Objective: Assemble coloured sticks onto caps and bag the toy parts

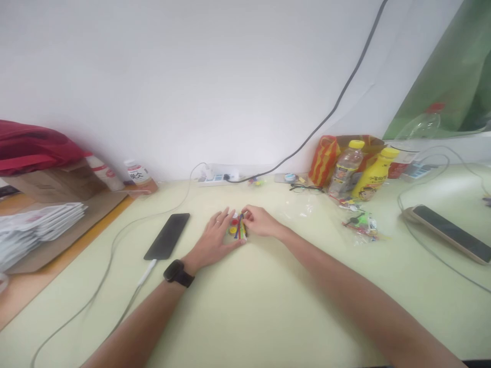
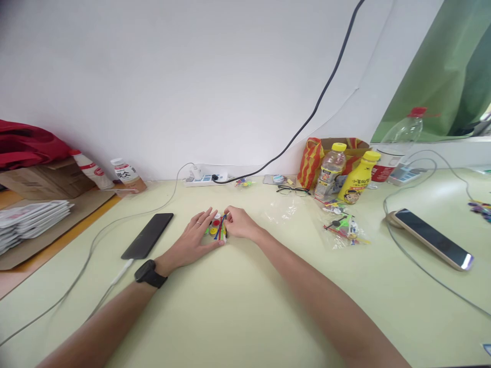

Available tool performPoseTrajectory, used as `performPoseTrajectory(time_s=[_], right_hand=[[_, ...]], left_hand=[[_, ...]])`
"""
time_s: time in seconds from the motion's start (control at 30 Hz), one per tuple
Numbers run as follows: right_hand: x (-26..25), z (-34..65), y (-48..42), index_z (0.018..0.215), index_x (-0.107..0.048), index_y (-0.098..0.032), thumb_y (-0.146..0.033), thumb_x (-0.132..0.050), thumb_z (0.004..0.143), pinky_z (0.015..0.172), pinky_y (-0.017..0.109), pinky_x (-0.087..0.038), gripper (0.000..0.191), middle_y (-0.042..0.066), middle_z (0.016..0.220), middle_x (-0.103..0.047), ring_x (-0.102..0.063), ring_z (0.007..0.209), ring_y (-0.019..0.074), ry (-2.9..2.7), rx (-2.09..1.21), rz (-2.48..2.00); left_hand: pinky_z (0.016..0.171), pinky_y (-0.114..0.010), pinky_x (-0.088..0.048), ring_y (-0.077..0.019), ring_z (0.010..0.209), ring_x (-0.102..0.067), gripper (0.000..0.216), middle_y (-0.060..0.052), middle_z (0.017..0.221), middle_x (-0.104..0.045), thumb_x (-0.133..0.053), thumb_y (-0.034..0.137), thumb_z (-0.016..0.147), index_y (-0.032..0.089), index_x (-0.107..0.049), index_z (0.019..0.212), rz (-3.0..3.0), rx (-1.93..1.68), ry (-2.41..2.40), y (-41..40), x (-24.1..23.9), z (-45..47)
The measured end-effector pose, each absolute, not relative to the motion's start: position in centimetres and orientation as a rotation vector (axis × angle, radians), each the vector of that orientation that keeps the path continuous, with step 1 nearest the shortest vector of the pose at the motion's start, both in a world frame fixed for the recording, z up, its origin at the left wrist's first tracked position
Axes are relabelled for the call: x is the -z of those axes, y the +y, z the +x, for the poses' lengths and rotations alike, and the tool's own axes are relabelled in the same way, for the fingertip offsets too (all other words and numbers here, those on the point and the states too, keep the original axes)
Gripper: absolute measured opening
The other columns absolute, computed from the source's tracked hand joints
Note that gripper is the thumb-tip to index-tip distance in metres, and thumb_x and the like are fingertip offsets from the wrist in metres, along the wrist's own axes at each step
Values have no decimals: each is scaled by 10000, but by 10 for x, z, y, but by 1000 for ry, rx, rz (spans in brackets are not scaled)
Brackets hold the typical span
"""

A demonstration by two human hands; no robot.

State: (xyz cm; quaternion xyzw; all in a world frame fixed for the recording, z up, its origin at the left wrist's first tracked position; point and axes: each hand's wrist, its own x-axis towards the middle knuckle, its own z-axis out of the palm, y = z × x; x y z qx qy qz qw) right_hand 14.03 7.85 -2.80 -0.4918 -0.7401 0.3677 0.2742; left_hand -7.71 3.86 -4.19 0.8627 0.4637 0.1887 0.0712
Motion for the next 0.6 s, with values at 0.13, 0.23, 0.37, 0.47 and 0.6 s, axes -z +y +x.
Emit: performPoseTrajectory(time_s=[0.13, 0.23, 0.37, 0.47, 0.6], right_hand=[[31, 142, 81, 1069, -655, -168, -98, -608, 854, 761, 243, -509, 231, 37, 935, -706, -654, 830, 142, -1994, -997, -1272], [31, 143, 80, 1041, -660, -164, -98, -615, 845, 760, 242, -509, 212, 31, 911, -695, -650, 823, 139, -1986, -997, -1258], [30, 143, 80, 1015, -666, -171, -103, -629, 842, 736, 233, -508, 190, 24, 898, -688, -650, 799, 134, -1974, -1008, -1246], [32, 143, 80, 1003, -669, -174, -105, -630, 844, 736, 230, -519, 178, 25, 906, -696, -659, 795, 130, -1964, -1033, -1222], [33, 141, 80, 1031, -674, -170, -121, -631, 857, 777, 249, -540, 186, 40, 943, -715, -681, 832, 138, -1949, -1066, -1183]], left_hand=[[1194, -574, -306, -402, 1538, -229, 867, -118, 1696, -245, -621, 641, 915, 302, -261, 1627, 2583, -555, 1381, 39, 39, -78], [1189, -569, -319, -403, 1531, -240, 892, -120, 1694, -247, -646, 643, 895, 298, -266, 1625, 2574, -552, 1387, 39, 37, -81], [1186, -555, -330, -384, 1513, -282, 857, -133, 1671, -297, -640, 615, 913, 278, -287, 1618, 2573, -621, 1405, 42, 38, -83], [1192, -543, -325, -369, 1504, -297, 845, -118, 1668, -311, -626, 610, 926, 287, -272, 1622, 2573, -615, 1390, 42, 39, -82], [1195, -551, -315, -376, 1512, -281, 819, -112, 1685, -277, -586, 629, 943, 289, -277, 1621, 2552, -548, 1396, 40, 39, -81]])
